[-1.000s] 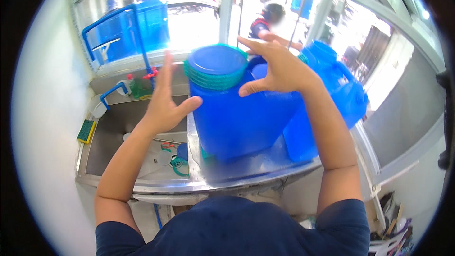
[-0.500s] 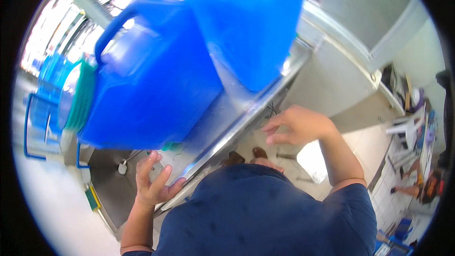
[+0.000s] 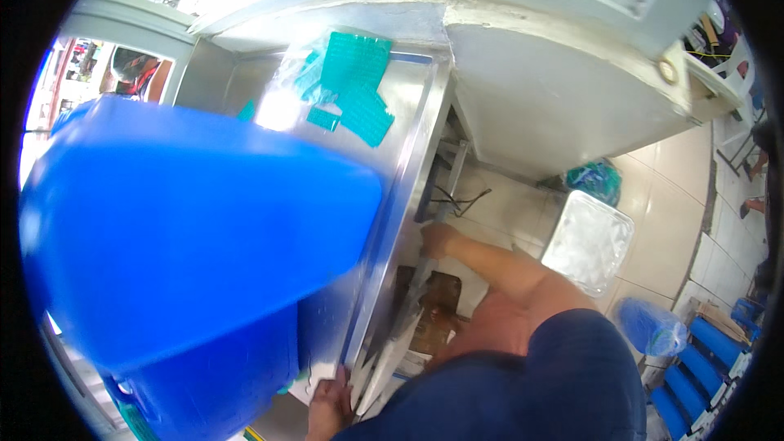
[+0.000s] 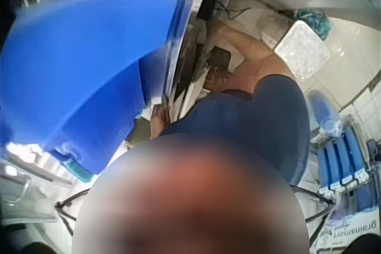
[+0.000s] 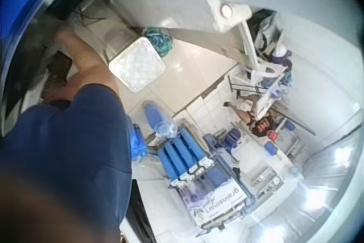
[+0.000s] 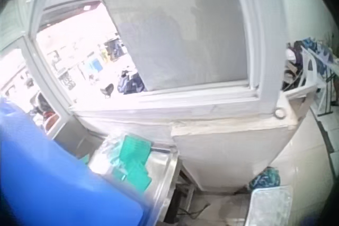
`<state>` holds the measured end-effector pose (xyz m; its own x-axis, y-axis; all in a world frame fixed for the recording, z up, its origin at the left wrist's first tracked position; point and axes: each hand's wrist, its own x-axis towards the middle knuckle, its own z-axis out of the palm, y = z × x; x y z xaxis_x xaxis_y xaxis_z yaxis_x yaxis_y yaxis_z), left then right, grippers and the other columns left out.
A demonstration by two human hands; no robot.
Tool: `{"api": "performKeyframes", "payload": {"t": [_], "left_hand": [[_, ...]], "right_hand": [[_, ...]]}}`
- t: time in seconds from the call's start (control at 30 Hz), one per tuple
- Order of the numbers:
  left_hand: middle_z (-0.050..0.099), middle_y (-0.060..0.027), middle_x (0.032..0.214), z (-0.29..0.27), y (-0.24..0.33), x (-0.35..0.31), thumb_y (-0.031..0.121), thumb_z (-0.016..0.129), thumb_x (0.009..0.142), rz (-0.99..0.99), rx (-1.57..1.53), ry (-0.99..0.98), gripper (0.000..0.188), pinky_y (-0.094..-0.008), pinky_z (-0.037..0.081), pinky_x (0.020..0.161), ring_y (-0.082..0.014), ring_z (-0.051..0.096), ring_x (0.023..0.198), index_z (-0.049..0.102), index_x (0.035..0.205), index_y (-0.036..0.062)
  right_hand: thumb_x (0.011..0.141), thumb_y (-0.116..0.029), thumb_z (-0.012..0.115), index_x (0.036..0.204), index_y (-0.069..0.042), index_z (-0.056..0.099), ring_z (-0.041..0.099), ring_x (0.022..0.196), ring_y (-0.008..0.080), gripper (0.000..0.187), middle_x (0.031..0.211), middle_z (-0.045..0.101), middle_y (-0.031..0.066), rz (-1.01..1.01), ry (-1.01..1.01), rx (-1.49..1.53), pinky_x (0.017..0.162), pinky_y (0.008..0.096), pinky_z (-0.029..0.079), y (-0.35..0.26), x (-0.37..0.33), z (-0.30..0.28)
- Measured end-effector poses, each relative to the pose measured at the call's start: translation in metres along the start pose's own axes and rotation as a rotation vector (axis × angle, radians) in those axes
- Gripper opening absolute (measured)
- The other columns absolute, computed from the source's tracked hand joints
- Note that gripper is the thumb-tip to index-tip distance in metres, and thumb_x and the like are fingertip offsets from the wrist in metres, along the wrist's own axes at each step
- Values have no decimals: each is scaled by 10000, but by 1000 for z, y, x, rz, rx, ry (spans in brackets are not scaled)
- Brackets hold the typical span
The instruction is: The person assembles two blue plastic water containers by screwing on caps, wiping the surfaces with a cloth, attaching green spigots, and using a heat gun to warm the threaded necks. The containers are placed on a stainless steel counter next to a sink.
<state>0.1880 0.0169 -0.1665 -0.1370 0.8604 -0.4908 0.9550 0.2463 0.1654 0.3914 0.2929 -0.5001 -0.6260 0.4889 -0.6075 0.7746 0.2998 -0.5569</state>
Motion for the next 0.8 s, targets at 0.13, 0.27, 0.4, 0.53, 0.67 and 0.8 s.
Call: {"api": "performKeyframes", "payload": {"t": [0.13,0.27,0.4,0.53,0.67,0.8], "left_hand": [[619,-211,893,7,10,1,64,627,916,38,-2,123,449,-464,502,657,-407,620,777,568,1359,105],[603,-167,801,10,14,3,43,650,893,-29,-42,137,464,-400,470,593,-295,583,668,587,1351,84],[588,-147,775,11,21,4,19,642,881,-36,7,162,497,-383,470,588,-267,579,668,570,1370,75],[589,-151,809,10,30,2,17,619,880,-108,46,140,516,-393,487,609,-289,595,695,547,1388,70],[577,-177,861,9,36,2,10,556,899,-135,-35,134,530,-420,492,626,-334,604,724,500,1423,71],[576,-210,890,14,32,2,40,550,917,-102,-46,181,524,-452,489,660,-385,595,752,485,1433,101]], "right_hand": [[898,-217,573,1275,40,556,554,1218,372,456,1315,557,230,161,206,191,986,448,475,22,136,22],[951,-302,503,1395,43,445,431,1319,470,565,1404,423,337,431,536,326,1053,538,395,52,233,59],[913,-386,555,1410,13,452,544,1228,417,645,1336,537,288,736,523,69,998,490,446,59,252,68],[870,-400,598,1399,1,469,584,1158,398,677,1261,583,266,659,348,-17,959,468,472,47,223,36],[826,-414,641,1389,-11,486,625,1087,378,710,1185,629,243,269,199,-69,920,447,497,17,160,-8],[782,-428,685,1378,-22,503,665,1016,358,744,1109,674,221,-63,67,-64,881,425,523,8,28,-50]]}}
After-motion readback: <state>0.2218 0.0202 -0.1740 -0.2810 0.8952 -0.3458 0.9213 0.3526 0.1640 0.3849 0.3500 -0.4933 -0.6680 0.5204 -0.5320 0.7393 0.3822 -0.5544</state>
